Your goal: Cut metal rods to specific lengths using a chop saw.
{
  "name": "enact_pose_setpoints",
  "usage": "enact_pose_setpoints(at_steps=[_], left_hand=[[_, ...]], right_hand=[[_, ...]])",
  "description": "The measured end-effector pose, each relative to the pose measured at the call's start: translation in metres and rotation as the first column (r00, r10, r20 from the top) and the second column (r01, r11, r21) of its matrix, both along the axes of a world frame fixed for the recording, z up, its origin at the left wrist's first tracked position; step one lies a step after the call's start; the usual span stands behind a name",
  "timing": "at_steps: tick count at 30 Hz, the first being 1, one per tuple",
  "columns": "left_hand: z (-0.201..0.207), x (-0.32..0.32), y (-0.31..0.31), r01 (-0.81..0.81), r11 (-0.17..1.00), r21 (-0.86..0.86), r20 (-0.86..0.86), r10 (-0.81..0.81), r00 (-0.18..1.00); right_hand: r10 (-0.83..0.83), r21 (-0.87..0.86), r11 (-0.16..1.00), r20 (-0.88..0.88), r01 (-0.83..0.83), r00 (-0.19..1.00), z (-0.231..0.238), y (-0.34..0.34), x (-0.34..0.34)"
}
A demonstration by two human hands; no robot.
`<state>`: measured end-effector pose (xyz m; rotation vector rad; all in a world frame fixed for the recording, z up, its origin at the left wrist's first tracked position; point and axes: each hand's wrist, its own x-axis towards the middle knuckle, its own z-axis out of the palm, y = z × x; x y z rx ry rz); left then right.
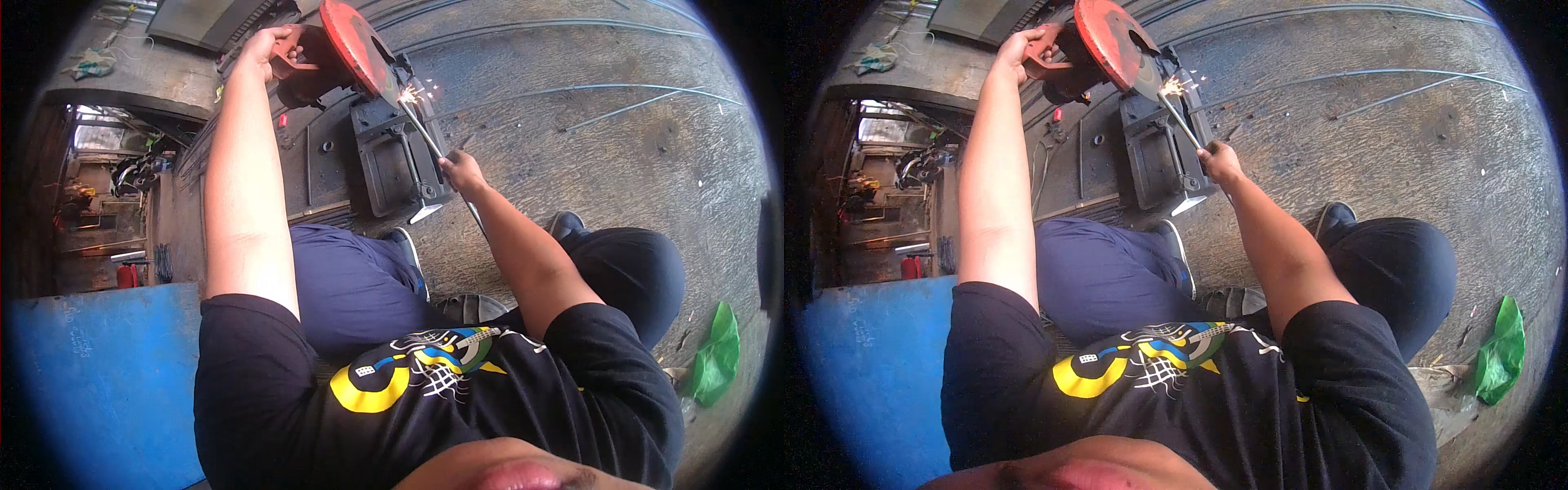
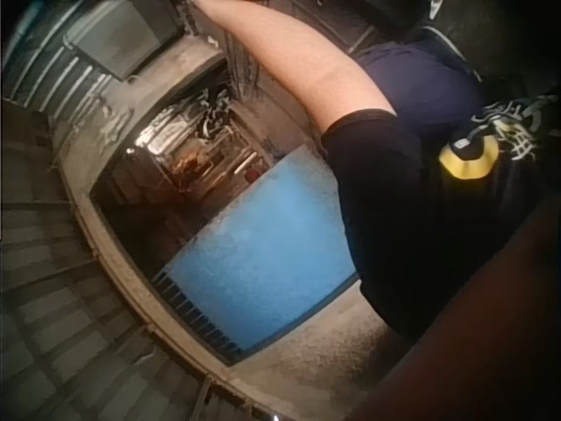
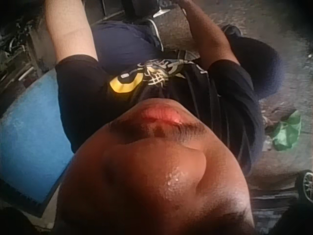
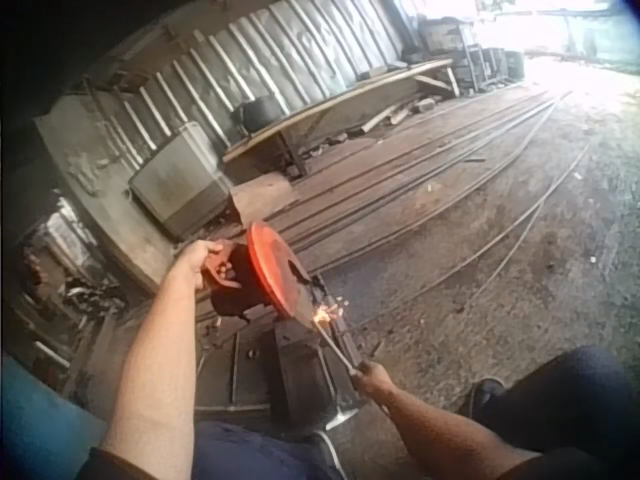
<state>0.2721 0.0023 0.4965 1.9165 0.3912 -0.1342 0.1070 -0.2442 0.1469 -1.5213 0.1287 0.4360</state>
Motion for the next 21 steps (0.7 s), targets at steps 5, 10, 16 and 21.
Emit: enact_pose_setpoints(at_steps=[5,10,16,21], left_hand=[[0.0,0.001,0.001,0.013,1.0,0.022,0.013,-0.014,1.0],[0.001,-0.003,-0.002,0.009,1.0,0.008,0.009,-0.009,1.0],[0.001,-0.002,-0.002,-0.008,1.0,-0.028,0.004,0.008,1.0],[0.0,0.0,0.001,0.017,0.999,-0.049,-0.029,-0.019,0.999]], right_hand=[[-0.036,-0.038,0.999,-0.007,0.036,0.999,0.004,-0.001,-0.001],[-0.066,-0.049,0.996,0.048,0.068,0.997,-0.002,0.001,0.001],[0.01,-0.109,0.994,0.02,-0.008,1.0,-0.007,0.006,0.004],[0.043,0.115,0.993,-0.12,-0.029,0.992,0.001,0.007,0.002]])
